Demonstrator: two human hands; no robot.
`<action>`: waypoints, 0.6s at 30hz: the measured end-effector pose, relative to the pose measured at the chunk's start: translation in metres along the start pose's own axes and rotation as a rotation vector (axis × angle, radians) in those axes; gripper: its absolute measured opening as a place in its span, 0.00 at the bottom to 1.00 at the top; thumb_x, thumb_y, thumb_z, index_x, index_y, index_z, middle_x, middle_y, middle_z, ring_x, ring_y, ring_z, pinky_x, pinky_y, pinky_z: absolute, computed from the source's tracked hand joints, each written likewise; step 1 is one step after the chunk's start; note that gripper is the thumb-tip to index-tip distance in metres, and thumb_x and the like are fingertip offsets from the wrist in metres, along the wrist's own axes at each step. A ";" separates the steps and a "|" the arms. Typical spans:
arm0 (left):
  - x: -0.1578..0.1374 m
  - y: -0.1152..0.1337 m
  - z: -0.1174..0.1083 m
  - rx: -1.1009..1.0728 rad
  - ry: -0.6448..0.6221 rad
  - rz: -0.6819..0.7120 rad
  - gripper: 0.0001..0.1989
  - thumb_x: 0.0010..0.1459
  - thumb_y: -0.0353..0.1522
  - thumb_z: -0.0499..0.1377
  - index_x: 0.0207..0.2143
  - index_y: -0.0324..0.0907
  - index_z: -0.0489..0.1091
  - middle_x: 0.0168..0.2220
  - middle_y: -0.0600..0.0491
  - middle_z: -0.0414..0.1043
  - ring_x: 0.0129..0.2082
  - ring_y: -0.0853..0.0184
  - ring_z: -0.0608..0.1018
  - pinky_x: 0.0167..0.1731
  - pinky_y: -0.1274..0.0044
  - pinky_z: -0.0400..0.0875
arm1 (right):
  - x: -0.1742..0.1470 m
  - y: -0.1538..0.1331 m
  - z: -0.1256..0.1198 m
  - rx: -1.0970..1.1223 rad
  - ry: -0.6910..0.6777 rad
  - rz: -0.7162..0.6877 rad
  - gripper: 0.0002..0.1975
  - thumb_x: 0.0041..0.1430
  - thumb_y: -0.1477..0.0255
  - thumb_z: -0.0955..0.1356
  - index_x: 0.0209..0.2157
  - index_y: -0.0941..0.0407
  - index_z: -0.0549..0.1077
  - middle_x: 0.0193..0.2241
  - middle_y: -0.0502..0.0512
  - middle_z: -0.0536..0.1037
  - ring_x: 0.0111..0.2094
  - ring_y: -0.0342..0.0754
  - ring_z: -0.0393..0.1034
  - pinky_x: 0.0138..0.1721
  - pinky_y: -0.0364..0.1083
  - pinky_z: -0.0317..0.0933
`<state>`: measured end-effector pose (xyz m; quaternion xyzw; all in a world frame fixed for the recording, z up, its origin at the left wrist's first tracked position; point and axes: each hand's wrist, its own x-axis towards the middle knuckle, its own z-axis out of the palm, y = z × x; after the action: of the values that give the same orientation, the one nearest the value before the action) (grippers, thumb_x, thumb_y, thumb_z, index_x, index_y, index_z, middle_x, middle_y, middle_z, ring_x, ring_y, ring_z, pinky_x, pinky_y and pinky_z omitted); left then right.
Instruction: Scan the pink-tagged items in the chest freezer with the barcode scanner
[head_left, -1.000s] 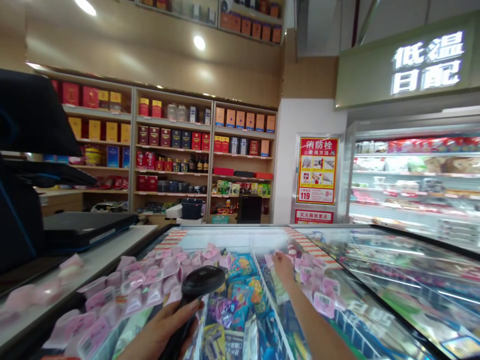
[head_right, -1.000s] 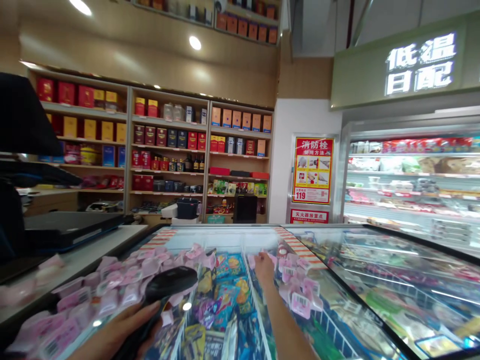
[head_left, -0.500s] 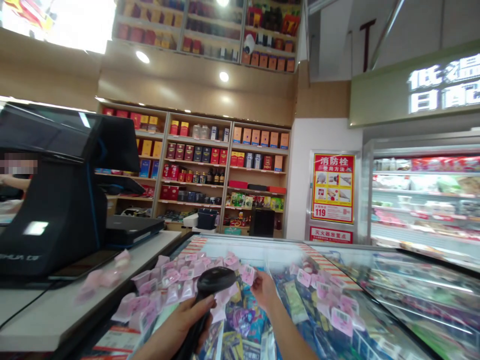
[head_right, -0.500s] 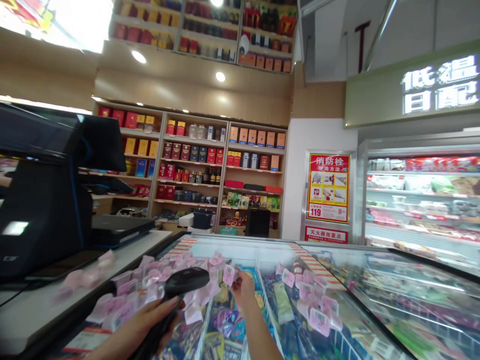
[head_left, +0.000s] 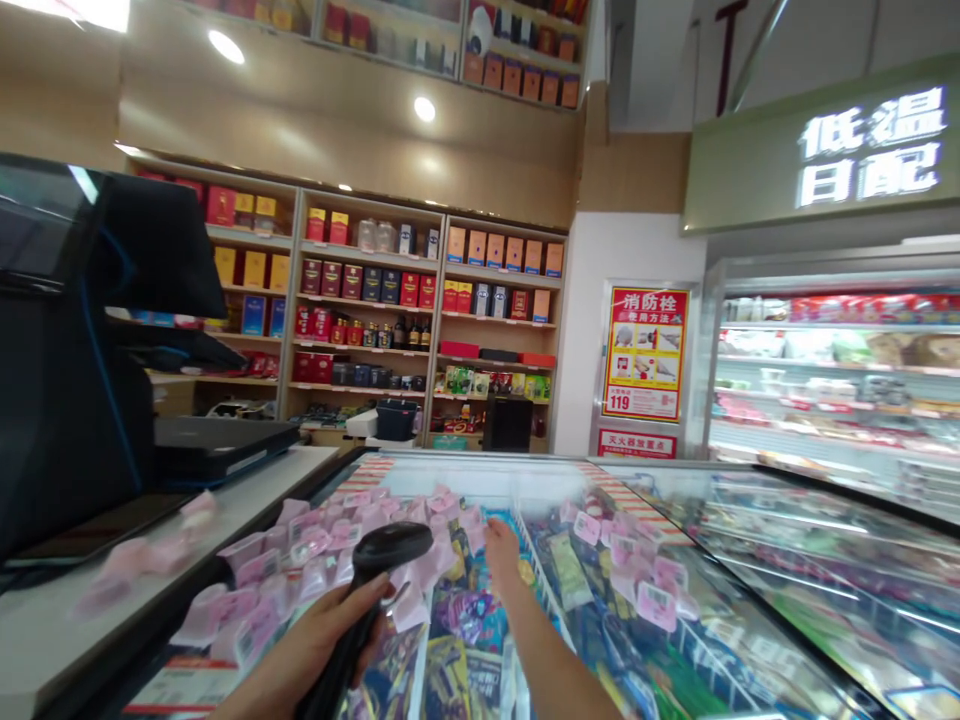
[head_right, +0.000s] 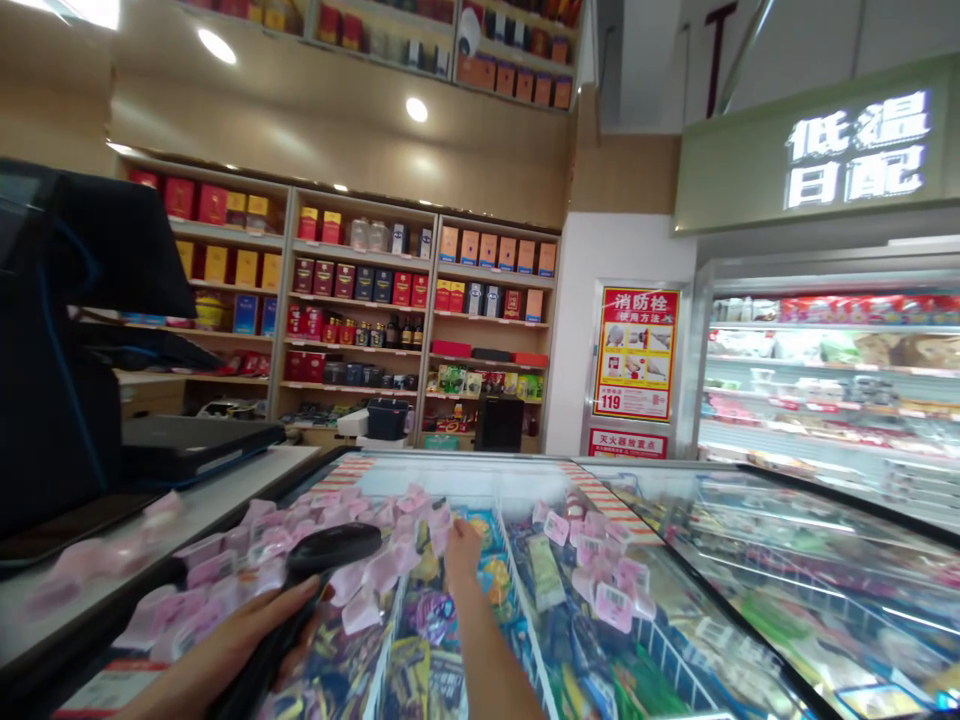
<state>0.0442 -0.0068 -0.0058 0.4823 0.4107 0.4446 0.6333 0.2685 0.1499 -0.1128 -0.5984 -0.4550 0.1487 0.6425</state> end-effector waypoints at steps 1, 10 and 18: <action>0.003 -0.001 0.000 0.004 -0.007 -0.007 0.15 0.42 0.42 0.58 0.23 0.38 0.65 0.15 0.58 0.63 0.12 0.77 0.63 0.12 0.85 0.59 | -0.001 -0.001 0.005 -0.061 -0.010 -0.027 0.12 0.42 0.72 0.59 0.28 0.60 0.71 0.28 0.58 0.75 0.33 0.49 0.68 0.36 0.45 0.59; 0.037 -0.006 0.016 -0.028 0.001 -0.098 0.14 0.41 0.40 0.60 0.26 0.39 0.65 0.15 0.59 0.63 0.12 0.77 0.64 0.12 0.85 0.60 | 0.034 -0.004 -0.063 -0.538 0.103 -0.219 0.16 0.45 0.75 0.61 0.39 0.61 0.68 0.38 0.61 0.71 0.42 0.50 0.62 0.43 0.46 0.54; 0.041 -0.011 0.028 -0.008 -0.011 -0.106 0.15 0.40 0.42 0.60 0.24 0.39 0.64 0.17 0.58 0.65 0.14 0.77 0.66 0.14 0.85 0.61 | 0.073 0.018 -0.168 -0.772 0.258 -0.100 0.11 0.46 0.82 0.58 0.24 0.59 0.69 0.27 0.62 0.72 0.40 0.54 0.62 0.41 0.54 0.48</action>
<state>0.0833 0.0242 -0.0148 0.4597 0.4303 0.4094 0.6603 0.4423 0.1012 -0.0778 -0.7863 -0.4217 -0.1408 0.4291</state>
